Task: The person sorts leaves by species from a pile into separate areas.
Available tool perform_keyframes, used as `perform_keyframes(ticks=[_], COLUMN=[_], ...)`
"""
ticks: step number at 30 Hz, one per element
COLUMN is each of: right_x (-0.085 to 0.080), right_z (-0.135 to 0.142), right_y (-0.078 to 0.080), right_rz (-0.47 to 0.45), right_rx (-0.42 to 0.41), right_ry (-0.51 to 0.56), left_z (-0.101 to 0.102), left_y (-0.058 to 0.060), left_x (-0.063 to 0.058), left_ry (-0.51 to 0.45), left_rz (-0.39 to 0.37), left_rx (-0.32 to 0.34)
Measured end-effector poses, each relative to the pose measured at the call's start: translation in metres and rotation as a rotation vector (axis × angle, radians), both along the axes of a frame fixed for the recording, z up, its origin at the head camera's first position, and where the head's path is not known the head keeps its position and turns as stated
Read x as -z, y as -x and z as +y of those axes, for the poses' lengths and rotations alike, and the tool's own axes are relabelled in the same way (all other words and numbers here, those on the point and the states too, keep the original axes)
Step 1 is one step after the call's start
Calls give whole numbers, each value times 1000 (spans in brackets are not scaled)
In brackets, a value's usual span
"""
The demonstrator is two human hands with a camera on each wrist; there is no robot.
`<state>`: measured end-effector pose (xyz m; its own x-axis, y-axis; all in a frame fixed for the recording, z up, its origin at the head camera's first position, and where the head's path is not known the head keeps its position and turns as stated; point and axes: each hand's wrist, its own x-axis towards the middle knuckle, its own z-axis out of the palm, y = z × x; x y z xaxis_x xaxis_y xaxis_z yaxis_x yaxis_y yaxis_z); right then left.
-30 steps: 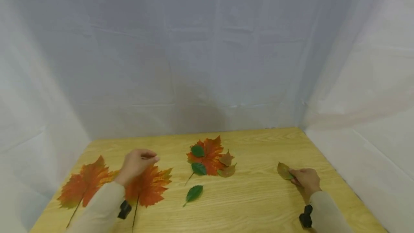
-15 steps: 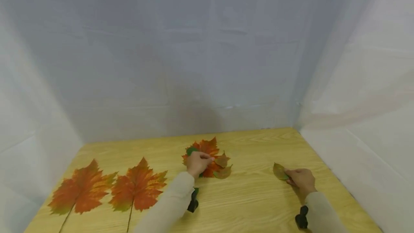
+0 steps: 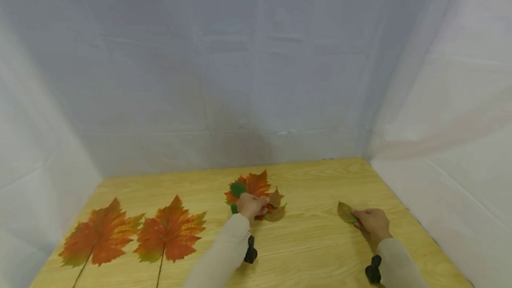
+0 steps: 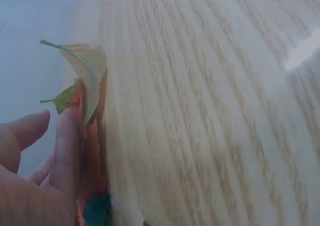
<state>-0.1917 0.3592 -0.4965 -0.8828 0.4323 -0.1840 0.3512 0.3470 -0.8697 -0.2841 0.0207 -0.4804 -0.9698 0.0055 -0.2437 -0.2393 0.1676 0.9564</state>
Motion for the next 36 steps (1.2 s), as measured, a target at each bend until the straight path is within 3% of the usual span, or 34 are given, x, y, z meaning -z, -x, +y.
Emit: perform_keyframes(ticks=[8, 15, 20, 23, 28, 31, 36], right_x=[1, 5, 6, 5, 2, 0, 0], right_z=[0, 4, 3, 2, 1, 1, 0], right_y=[1, 2, 2, 2, 0, 0, 0], right_rz=[6, -12, 3, -3, -8, -9, -5], right_rx=[4, 8, 5, 5, -3, -7, 8], right_ry=[45, 0, 23, 17, 4, 3, 12], left_z=[7, 14, 13, 12, 19, 30, 56], left_y=[0, -2, -1, -1, -5, -10, -22], left_x=[-1, 0, 1, 1, -9, -18, -26], left_ry=[-4, 35, 19, -37, -243, -332, -384], left_rz=[-3, 14, -2, -19, -35, -24, -71], left_rx=[-32, -21, -55, -78, -77, -44, 35])
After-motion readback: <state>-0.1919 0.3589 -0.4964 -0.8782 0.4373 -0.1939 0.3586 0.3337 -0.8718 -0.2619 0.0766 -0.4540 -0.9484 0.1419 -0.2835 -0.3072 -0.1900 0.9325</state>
